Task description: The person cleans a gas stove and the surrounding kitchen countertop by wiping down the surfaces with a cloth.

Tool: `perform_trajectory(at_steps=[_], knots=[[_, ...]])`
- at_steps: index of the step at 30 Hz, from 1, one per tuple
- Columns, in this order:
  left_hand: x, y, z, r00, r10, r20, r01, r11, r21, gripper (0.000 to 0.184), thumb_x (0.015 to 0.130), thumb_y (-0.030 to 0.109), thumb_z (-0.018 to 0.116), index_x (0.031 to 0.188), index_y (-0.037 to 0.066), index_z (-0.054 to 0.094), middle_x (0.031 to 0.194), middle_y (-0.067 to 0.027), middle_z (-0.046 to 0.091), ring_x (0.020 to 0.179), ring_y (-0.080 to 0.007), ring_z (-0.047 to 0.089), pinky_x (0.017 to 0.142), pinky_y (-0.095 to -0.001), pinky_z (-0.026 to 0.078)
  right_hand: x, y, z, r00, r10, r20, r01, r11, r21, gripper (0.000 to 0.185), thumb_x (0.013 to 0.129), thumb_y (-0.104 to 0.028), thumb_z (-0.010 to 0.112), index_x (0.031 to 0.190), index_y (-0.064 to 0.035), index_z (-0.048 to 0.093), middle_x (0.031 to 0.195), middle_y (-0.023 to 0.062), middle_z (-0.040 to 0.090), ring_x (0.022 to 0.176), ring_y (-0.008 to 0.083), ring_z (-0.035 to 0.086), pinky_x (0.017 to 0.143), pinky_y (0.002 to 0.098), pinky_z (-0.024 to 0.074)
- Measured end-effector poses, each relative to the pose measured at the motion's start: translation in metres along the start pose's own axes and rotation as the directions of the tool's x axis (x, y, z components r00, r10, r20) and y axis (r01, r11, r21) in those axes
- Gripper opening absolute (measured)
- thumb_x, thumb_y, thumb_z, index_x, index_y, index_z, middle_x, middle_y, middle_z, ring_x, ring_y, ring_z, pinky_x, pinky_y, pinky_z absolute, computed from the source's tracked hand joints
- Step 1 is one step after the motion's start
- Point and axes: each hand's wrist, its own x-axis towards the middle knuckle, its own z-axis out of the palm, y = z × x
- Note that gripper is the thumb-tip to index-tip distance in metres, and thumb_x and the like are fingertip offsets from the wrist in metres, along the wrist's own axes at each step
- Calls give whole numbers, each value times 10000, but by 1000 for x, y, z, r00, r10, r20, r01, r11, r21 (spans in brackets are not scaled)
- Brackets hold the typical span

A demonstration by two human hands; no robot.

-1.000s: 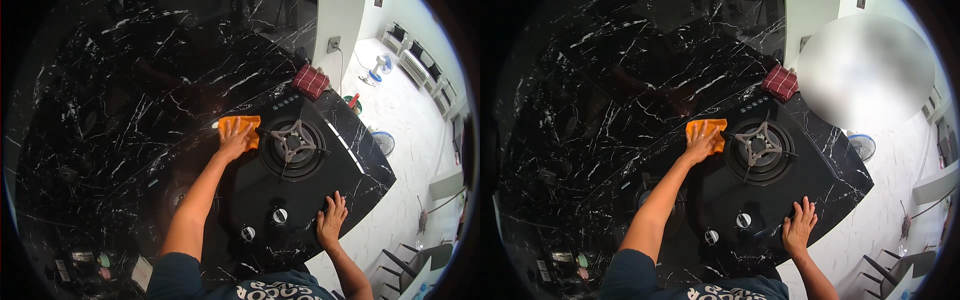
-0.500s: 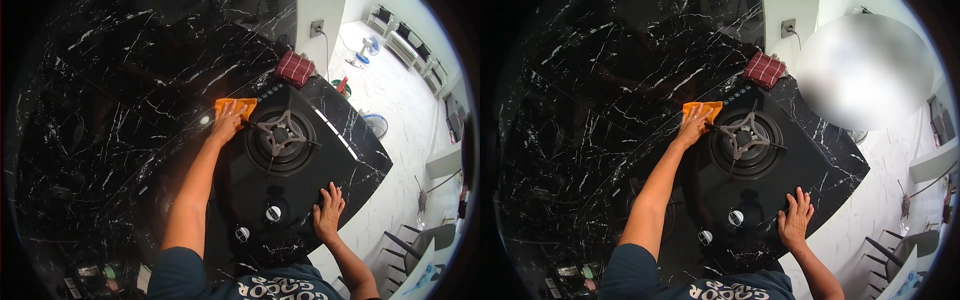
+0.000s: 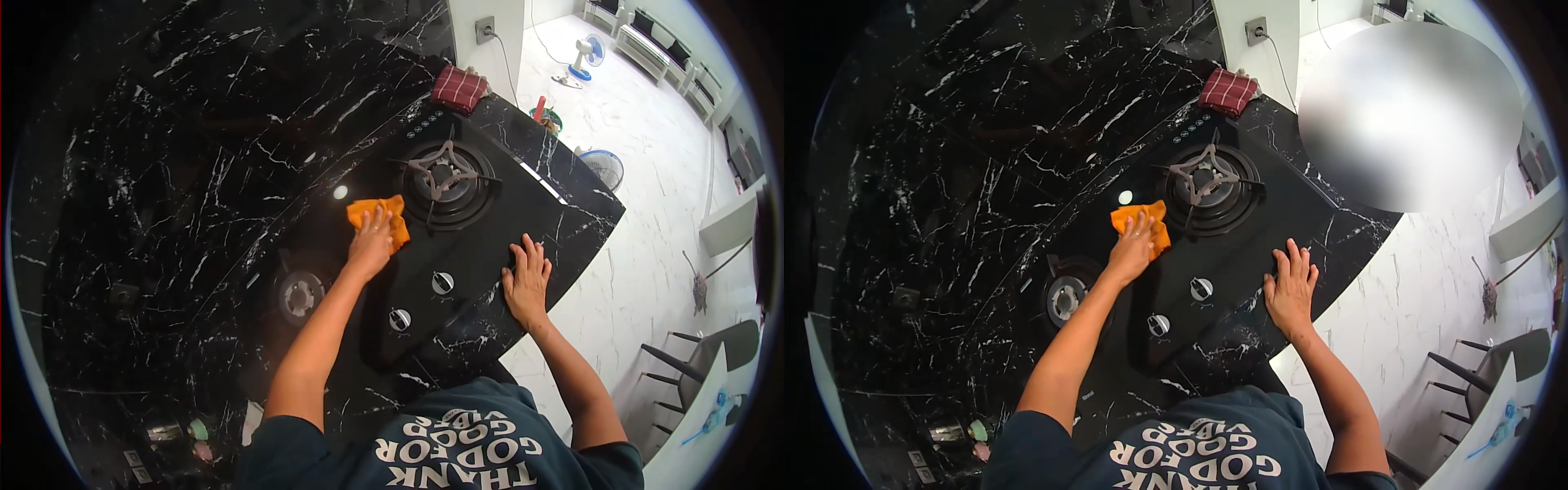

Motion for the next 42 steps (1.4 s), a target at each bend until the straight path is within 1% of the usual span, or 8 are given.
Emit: perform_trajectory(at_steps=[10,13,15,16,22,28,35,42], knots=[[-73,54,-6,962,225,158,-206,970,-126,517,953,73,523,1428,274,552,1585,-88,379,1481,-337,306,1139,-415,389,-5,6,7,998,-21,-64,20,1000,-14,478,905,-210,594,1360,-112,488,1552,123,342,1454,371,276,1146,519,229],[-88,54,-21,967,228,115,-210,966,-153,439,940,84,542,1344,232,631,1434,-131,554,1356,-335,492,1056,-414,464,-5,10,11,996,-34,-83,33,999,-13,474,907,-222,597,1357,-113,495,1553,121,345,1450,371,283,1145,518,233],[-94,58,-35,987,-129,97,152,947,-282,358,927,89,554,1264,124,670,1211,-184,678,1157,-359,639,964,-417,515,-6,10,12,993,-45,-105,43,999,-15,474,908,-228,600,1357,-114,497,1554,121,345,1449,372,287,1145,518,233],[-99,49,-29,979,-59,-198,-25,917,-397,328,924,94,556,1227,30,662,1085,-220,706,1041,-371,688,909,-415,531,-6,10,11,995,-33,-92,32,999,-20,473,914,-239,596,1360,-116,496,1557,121,344,1448,373,288,1145,520,235],[-171,106,-74,772,-75,-631,-247,879,-407,377,932,-12,499,1281,25,638,1207,-214,683,1138,-346,665,933,-389,527,-17,2,14,982,-68,-179,69,998,-2,501,919,-168,624,1396,-113,482,1551,125,353,1446,365,299,1135,526,276],[-206,121,-16,938,139,-318,-255,898,-359,501,928,44,608,1421,65,523,1556,-216,387,1457,-475,277,1192,-493,271,-71,-100,-36,888,-386,-248,456,685,568,489,845,13,657,1320,-50,562,1387,198,494,1310,367,475,1081,419,410],[-267,63,23,829,-150,-539,-100,909,-405,363,949,60,589,1310,30,613,1427,-182,553,1348,-378,494,1108,-431,416,-114,-103,56,768,-630,112,628,776,60,642,864,-211,682,1442,-43,459,1559,175,371,1411,421,348,1143,553,290],[-267,42,65,851,-127,-510,19,977,-211,391,949,138,616,1328,44,602,1499,-146,486,1425,-368,386,1162,-451,327,-88,-84,22,704,-698,130,675,715,184,435,852,-150,661,1272,-72,577,1407,136,513,1296,345,474,1056,451,399]])
